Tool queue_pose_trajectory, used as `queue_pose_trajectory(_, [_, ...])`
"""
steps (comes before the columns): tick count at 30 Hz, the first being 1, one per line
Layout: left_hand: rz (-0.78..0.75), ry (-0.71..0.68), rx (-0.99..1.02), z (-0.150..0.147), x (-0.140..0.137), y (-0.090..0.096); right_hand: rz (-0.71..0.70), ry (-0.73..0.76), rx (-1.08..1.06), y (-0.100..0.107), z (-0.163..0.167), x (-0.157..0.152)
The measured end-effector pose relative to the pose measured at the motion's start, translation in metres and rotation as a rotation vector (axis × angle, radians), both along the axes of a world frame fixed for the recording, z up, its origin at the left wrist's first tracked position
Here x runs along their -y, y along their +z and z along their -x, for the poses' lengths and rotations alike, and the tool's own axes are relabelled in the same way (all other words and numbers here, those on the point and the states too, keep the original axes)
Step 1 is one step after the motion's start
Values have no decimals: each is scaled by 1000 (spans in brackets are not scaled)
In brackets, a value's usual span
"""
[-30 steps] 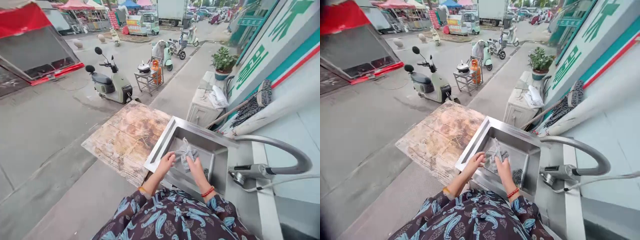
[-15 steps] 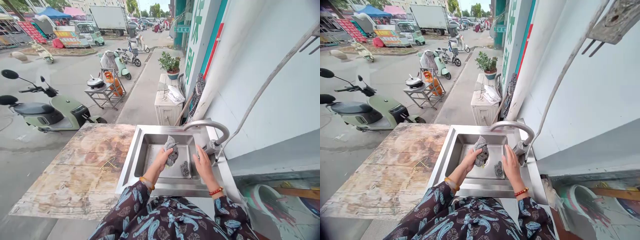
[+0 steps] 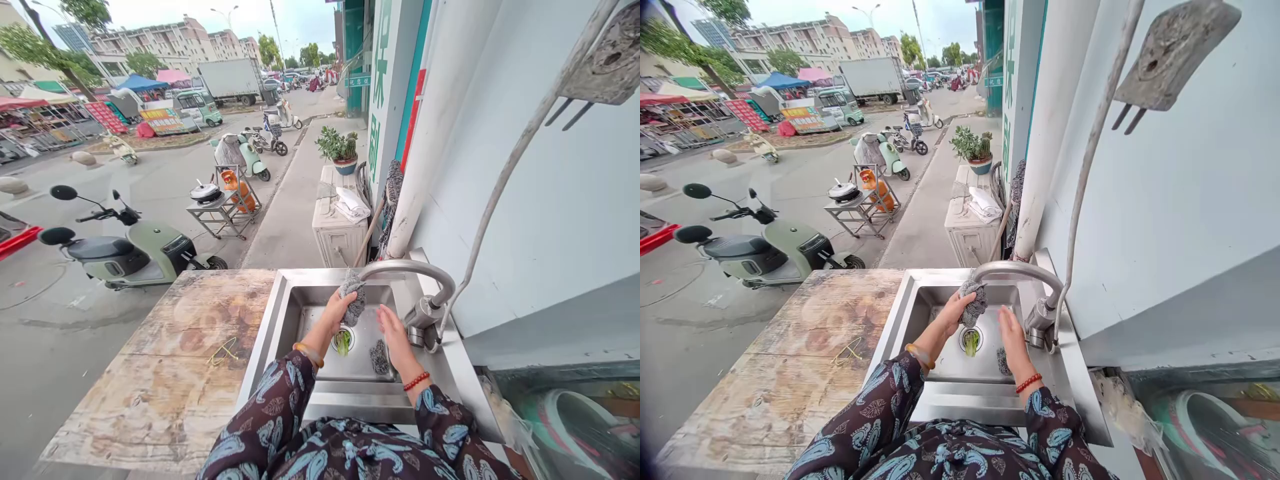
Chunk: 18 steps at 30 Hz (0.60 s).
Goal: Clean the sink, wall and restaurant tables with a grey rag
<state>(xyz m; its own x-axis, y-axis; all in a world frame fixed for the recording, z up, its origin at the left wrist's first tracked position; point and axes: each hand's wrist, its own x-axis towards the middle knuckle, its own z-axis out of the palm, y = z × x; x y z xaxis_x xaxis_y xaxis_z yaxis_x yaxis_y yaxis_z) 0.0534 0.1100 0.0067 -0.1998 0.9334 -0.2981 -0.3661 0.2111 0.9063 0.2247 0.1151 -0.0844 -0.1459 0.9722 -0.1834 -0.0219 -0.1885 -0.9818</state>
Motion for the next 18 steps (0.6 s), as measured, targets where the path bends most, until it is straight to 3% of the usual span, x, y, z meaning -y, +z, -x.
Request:
queue_pose_trajectory(3, [22,-40,40,4,2,8,205,-44,-123,-2,25,-6])
queue_pose_trajectory(6, [29,-60,63,14,7,12,201,-49,-98,1,28,-8])
queue_pose_trajectory(8, [34,-15,55,23,10,10,97,-30,-64,5,16,-7])
queue_pose_trajectory(13, [91,79,57,30,10,-3,-498,19,440,-5,-17,1])
queue_pose_trajectory(16, [94,46,35,22,6,-7,-549,103,664,-22,-14,8])
queue_pose_trajectory(18, [86,13,15,17,2,-7,-538,145,681,-29,-8,9])
